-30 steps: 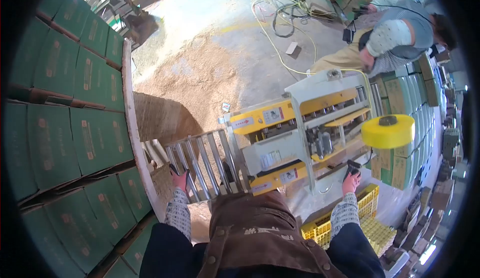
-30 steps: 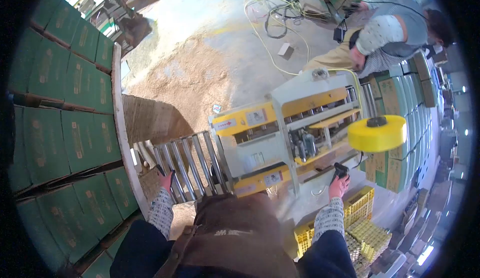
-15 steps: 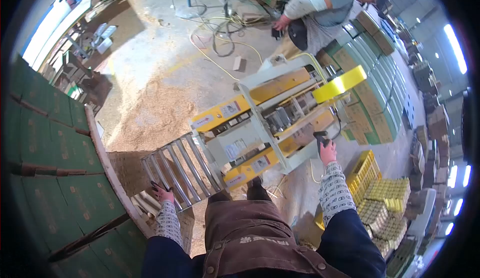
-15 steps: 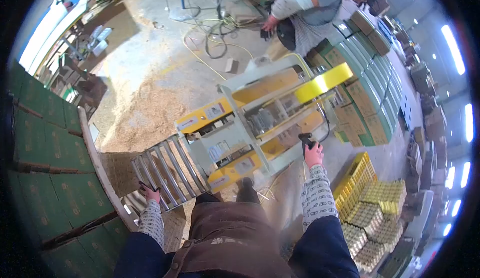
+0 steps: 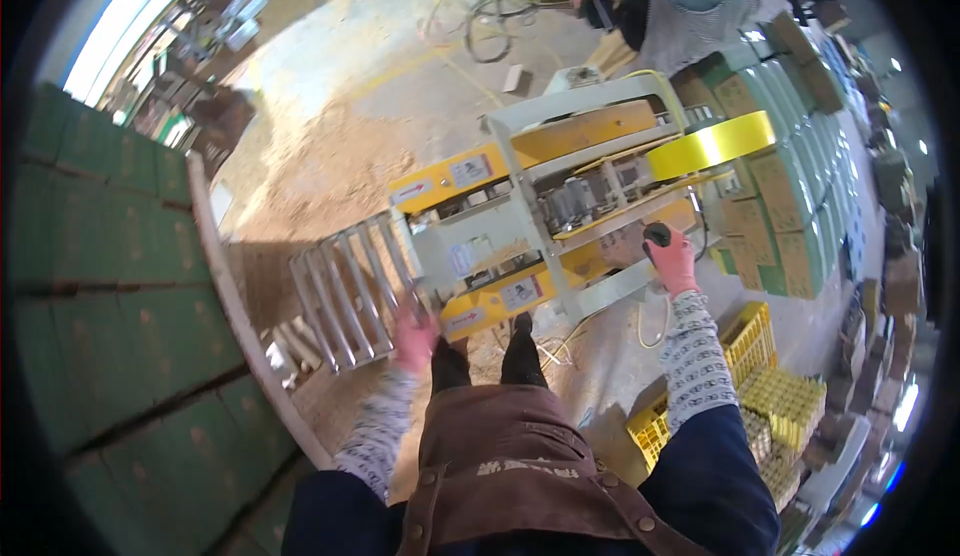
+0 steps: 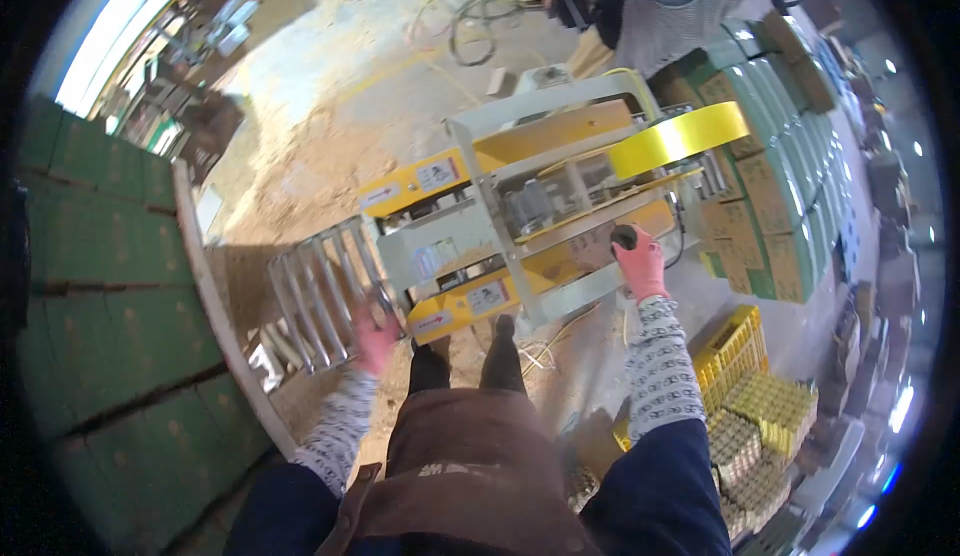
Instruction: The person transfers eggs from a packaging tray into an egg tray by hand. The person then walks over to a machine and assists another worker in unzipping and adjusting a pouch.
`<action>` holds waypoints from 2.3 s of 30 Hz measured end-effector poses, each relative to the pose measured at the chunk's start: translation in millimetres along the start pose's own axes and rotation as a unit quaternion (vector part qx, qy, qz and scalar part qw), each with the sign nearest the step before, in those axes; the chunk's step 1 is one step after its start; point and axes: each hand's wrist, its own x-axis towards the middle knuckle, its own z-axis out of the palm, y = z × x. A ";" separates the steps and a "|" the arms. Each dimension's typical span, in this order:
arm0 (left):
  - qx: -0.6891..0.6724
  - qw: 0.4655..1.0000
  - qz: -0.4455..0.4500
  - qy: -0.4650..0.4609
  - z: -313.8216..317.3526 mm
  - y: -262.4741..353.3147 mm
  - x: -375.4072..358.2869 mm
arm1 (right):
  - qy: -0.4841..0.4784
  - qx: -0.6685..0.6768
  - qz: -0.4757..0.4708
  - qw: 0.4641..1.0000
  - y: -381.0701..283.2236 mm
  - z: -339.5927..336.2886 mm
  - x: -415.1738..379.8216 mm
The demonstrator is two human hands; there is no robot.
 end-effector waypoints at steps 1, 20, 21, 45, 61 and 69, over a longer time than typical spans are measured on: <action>-0.097 0.994 0.025 -0.052 37.4 49.2 -21.6 | -0.022 -0.003 -0.013 1.000 5.1 -2.1 2.4; 0.393 0.796 0.300 -0.349 205.0 92.4 -21.2 | 0.103 -0.037 0.149 0.983 144.6 -36.1 15.4; 0.388 0.800 0.315 -0.333 207.0 83.5 -21.8 | 0.108 -0.028 0.153 0.982 154.7 -38.0 3.1; 0.381 0.800 0.333 -0.322 205.7 77.5 -20.5 | 0.124 0.183 0.217 0.951 200.9 -14.5 -13.1; 0.365 0.804 0.340 -0.324 204.4 75.9 -24.9 | 0.137 0.121 0.221 0.958 160.5 -47.8 -57.7; 0.363 0.808 0.328 -0.329 205.8 77.6 -23.1 | 0.000 -0.009 0.018 1.000 5.5 20.4 -82.8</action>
